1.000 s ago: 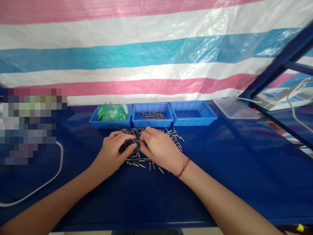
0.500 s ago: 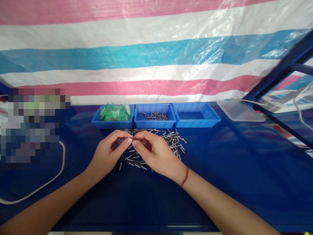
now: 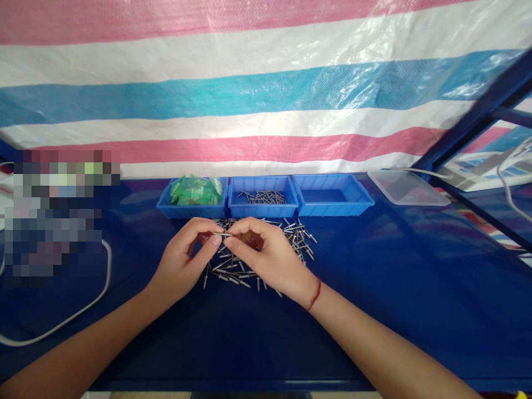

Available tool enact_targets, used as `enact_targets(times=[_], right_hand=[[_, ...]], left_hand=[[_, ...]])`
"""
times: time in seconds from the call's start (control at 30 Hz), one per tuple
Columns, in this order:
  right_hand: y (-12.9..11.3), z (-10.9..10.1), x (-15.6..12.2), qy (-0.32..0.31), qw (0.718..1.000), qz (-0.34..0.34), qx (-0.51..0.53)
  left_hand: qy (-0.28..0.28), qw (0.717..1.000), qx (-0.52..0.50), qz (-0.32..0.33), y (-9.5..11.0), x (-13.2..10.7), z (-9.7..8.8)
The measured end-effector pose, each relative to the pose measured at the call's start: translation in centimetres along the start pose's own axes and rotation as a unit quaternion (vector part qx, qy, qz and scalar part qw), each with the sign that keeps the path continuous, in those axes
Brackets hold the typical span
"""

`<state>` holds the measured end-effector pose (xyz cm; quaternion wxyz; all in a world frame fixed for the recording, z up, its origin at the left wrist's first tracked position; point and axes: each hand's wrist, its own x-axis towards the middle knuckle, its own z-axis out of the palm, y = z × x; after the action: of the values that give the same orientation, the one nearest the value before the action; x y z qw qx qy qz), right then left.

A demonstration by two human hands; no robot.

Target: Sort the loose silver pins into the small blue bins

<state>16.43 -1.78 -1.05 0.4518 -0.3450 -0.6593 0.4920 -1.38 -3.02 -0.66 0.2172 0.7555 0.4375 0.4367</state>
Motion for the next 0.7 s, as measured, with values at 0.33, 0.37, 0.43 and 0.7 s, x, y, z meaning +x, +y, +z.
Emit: enact_targets(times=[0.33, 0.37, 0.43, 0.7], right_hand=[[-0.7, -0.7, 0.1, 0.058, 0.993, -0.05, -0.088], [-0.7, -1.1, 0.3, 0.084, 0.989, -0.064, -0.108], [-0.5, -2.3, 1.0, 0.157, 0.969, -0.098, -0.161], [0.5, -8.8, 3.5, 0.224, 0.812, -0.117, -0.526]], left_hand=[[-0.052, 0.998, -0.009, -0.023, 0.2, 0.0, 0.4], [-0.056, 0.998, -0.007, -0.031, 0.2, -0.1, 0.4], [-0.058, 0.997, -0.006, -0.052, 0.2, -0.1, 0.5], [-0.126, 0.991, 0.036, 0.006, 0.4, 0.0, 0.5]])
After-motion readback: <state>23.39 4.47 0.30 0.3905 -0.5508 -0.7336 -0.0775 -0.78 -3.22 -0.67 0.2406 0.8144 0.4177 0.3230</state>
